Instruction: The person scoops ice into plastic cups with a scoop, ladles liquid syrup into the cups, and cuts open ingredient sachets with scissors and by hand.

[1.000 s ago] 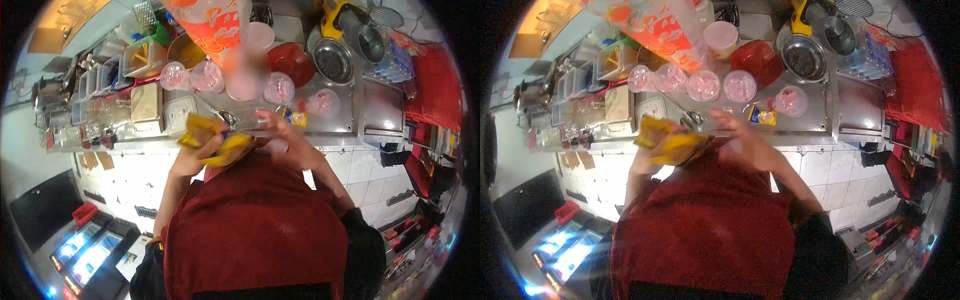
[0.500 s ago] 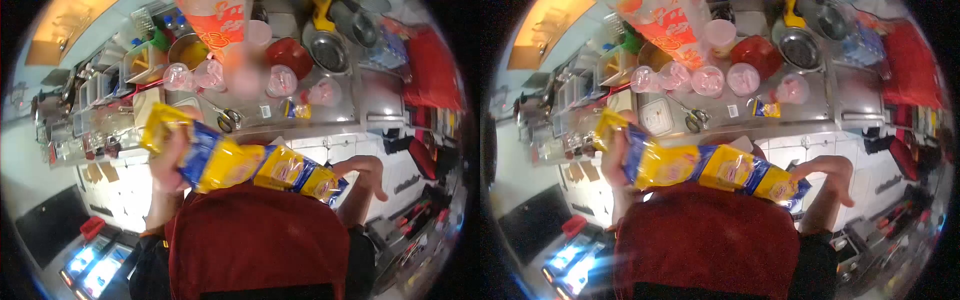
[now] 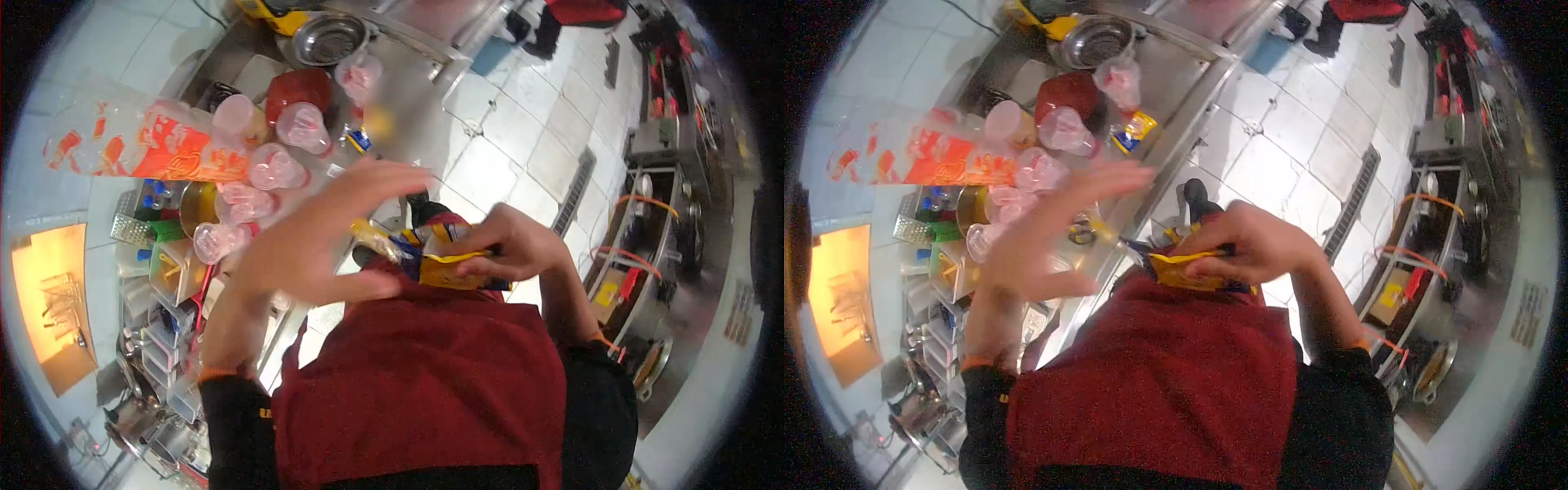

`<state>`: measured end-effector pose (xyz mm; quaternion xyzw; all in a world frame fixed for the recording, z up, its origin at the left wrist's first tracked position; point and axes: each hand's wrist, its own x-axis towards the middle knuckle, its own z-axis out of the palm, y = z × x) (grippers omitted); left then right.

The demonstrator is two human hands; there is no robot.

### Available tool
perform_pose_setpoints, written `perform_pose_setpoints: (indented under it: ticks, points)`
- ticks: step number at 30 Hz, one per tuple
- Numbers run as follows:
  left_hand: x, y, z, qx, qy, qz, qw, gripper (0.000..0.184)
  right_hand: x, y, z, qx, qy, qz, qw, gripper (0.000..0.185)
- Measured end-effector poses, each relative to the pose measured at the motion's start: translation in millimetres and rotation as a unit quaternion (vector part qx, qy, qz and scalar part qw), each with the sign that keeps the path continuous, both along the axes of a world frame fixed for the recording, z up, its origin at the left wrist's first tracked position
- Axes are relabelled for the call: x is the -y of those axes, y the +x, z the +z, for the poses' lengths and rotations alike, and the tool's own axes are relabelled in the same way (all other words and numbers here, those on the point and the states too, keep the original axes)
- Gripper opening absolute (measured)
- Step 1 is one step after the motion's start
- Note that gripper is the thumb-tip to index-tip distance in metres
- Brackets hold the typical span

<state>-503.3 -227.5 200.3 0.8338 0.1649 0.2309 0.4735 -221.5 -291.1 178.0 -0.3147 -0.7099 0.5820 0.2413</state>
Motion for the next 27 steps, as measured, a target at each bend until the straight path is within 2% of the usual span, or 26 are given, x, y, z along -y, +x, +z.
perform_pose_setpoints:
  ticks: [1, 2, 4, 5, 7, 8, 10, 12, 15, 17, 18, 19, 20, 22, 23, 24, 25, 27]
  points:
    - [1.6, 34.6, -11.3, -0.022, 0.079, -0.033, 0.996, 0.06, 2.1, -0.1, 3.0, 0.013, 0.037, 0.026, 0.999, 0.017]
    - [8.8, 61.1, -46.6, -0.041, 0.11, -0.06, 0.991, 0.064, 3.7, 2.8, 6.0, 0.026, 0.081, 0.053, 0.995, 0.01]
    - [14.1, 88.1, -88.6, -0.097, -0.144, -0.187, 0.967, 0.058, 10.2, 21.0, 17.5, 0.067, 0.145, 0.044, 0.986, 0.012]
    - [17.9, 94.9, -81.8, -0.099, -0.132, -0.184, 0.969, 0.058, 14.6, 34.4, 26.9, 0.151, 0.123, 0.029, 0.98, 0.017]
    - [32.3, 106.3, -59.9, -0.121, -0.014, -0.05, 0.991, 0.037, 17.0, 56.6, 31.6, 0.275, 0.052, 0.009, 0.96, 0.033]
    - [35.5, 116.5, -44.4, -0.124, -0.017, -0.05, 0.991, 0.037, 12.9, 63.3, 29.4, 0.271, 0.05, 0.01, 0.961, 0.033]
    - [39.7, 140.4, 0.5, -0.212, 0.017, 0.018, 0.977, 0.032, 0.8, 70.6, 23.1, 0.247, 0.057, 0.095, 0.962, 0.037]
    - [31.2, 151.8, 3.7, -0.245, -0.015, 0.045, 0.968, 0.031, -2.2, 83.7, 0.8, 0.231, 0.086, 0.092, 0.965, 0.037]
    - [25.4, 167.4, -6.0, -0.285, -0.026, 0.042, 0.957, 0.025, -0.6, 104.7, -15.0, 0.215, 0.081, -0.017, 0.973, 0.034]
    - [31.0, 181.1, -10.8, -0.193, -0.074, 0.095, 0.974, 0.022, 11.5, 113.1, -5.0, 0.246, 0.092, -0.025, 0.965, 0.032]
    - [28.9, 187.0, -10.7, -0.193, -0.08, 0.095, 0.973, 0.022, 16.9, 117.0, -1.3, 0.276, 0.114, -0.031, 0.954, 0.03]
    - [25.9, 191.4, -9.0, -0.186, -0.122, 0.089, 0.971, 0.022, 21.0, 121.4, -1.6, 0.246, 0.149, -0.047, 0.956, 0.027]
    - [23.1, 195.7, -8.5, -0.18, -0.162, 0.083, 0.967, 0.022, 20.3, 125.5, -0.6, 0.244, 0.145, -0.047, 0.958, 0.027]
    - [19.6, 202.1, -25.3, -0.174, -0.173, 0.086, 0.966, 0.024, 10.1, 134.1, 1.3, 0.283, 0.094, -0.029, 0.954, 0.031]
    - [18.2, 202.8, -30.8, -0.127, -0.202, 0.07, 0.969, 0.023, 3.8, 140.0, -2.7, 0.282, 0.093, -0.03, 0.954, 0.031]
    - [17.1, 203.8, -33.9, -0.08, -0.232, 0.052, 0.968, 0.022, -2.9, 146.9, -9.2, 0.196, 0.051, -0.017, 0.979, 0.031]
    - [14.9, 204.9, -34.0, -0.081, -0.235, 0.051, 0.967, 0.022, -7.0, 152.1, -15.7, 0.108, 0.009, -0.004, 0.994, 0.032]
    - [10.6, 207.5, -27.4, -0.13, -0.259, 0.016, 0.957, 0.019, -9.2, 156.3, -28.2, 0.069, -0.004, 0.008, 0.998, 0.032]
